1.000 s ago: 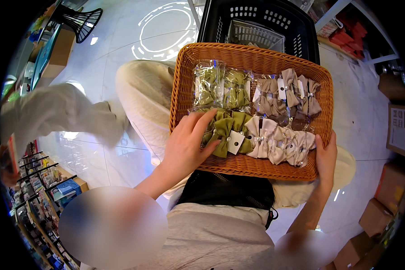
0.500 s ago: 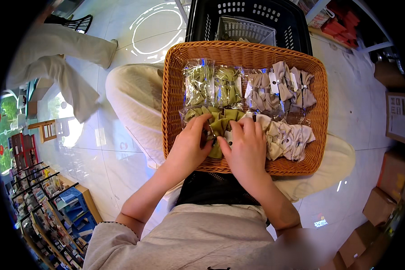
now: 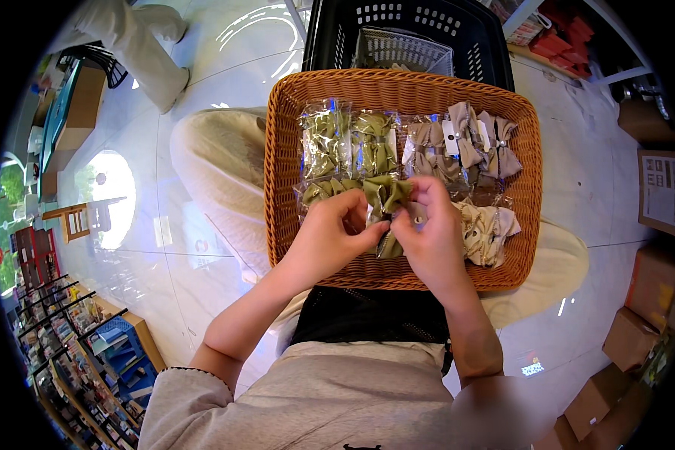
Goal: The person sits cross-legged and organizes small fabric hair accessories, such as bows and scrunchies, into a wicker basket. They pick up items from a black plastic crate, inspect them, and arrange them neatly in the basket.
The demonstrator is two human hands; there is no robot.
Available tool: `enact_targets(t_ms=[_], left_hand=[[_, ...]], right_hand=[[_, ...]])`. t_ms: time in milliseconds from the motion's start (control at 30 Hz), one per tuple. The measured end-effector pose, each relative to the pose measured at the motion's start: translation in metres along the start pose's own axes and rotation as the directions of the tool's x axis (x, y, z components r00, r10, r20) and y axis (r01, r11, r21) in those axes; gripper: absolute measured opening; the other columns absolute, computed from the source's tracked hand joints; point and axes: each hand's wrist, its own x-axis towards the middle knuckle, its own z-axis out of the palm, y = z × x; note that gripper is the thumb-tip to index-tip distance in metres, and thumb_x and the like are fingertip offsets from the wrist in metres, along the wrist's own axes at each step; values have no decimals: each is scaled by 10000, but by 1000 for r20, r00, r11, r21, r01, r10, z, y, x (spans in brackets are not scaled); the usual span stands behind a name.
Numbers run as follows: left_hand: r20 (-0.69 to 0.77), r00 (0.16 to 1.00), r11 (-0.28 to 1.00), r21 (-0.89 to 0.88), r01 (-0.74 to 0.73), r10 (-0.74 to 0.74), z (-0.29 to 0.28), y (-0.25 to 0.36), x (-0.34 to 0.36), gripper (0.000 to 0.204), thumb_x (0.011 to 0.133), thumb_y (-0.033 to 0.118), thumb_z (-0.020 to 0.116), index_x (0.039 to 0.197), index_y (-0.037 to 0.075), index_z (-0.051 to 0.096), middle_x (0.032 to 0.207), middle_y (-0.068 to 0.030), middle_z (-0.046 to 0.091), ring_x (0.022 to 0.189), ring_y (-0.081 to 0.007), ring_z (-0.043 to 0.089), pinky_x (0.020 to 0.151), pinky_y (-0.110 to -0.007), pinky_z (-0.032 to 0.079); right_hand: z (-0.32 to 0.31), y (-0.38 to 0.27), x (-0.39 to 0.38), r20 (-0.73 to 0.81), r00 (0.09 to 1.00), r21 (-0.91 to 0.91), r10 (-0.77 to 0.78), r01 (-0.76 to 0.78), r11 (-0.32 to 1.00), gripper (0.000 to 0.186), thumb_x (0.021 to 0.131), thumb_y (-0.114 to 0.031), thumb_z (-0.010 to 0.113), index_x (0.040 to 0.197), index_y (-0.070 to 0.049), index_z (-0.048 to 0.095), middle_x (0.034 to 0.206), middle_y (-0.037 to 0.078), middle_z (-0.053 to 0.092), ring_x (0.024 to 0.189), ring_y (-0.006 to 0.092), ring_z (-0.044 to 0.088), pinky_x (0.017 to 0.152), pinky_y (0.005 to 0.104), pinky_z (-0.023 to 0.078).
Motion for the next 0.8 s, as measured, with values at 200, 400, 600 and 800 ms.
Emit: enact_targets(t_ms=[200,400,600,800], left_hand=[[-164,986,963,-263,-57,13,5,-2,9,204,775,59,677,807,23,478,610,31,512,530,-14,466,467,-188,384],[-203,979,810,-575,-116,-4,8,-2,17,162,804,33,647,836,48,489,674,51,505,590,2,490,505,-153,389],[-218,975,820,-549,-160,45,15,-3,15,169,798,25,650,828,45,485,683,60,481,616,12,477,529,-143,378],[-242,970,829,-539,-149,17,18,1,12,188,796,25,650,795,47,463,667,61,465,582,15,454,505,-141,359]], right_hand=[[-9,1,1,-119,992,59,-33,41,997,373,808,-90,611,1122,30,448,999,155,588,906,224,592,773,329,469],[-21,-3,-3,113,970,365,216,-242,899,259,875,-130,565,1073,32,523,913,45,600,821,93,573,720,232,458],[-14,-5,-1,161,953,502,258,-304,810,197,844,-47,577,1020,41,558,885,48,619,774,68,580,675,216,475],[-16,-10,-4,142,948,476,284,-317,821,168,844,-28,566,996,45,567,873,43,619,744,57,576,645,198,472]])
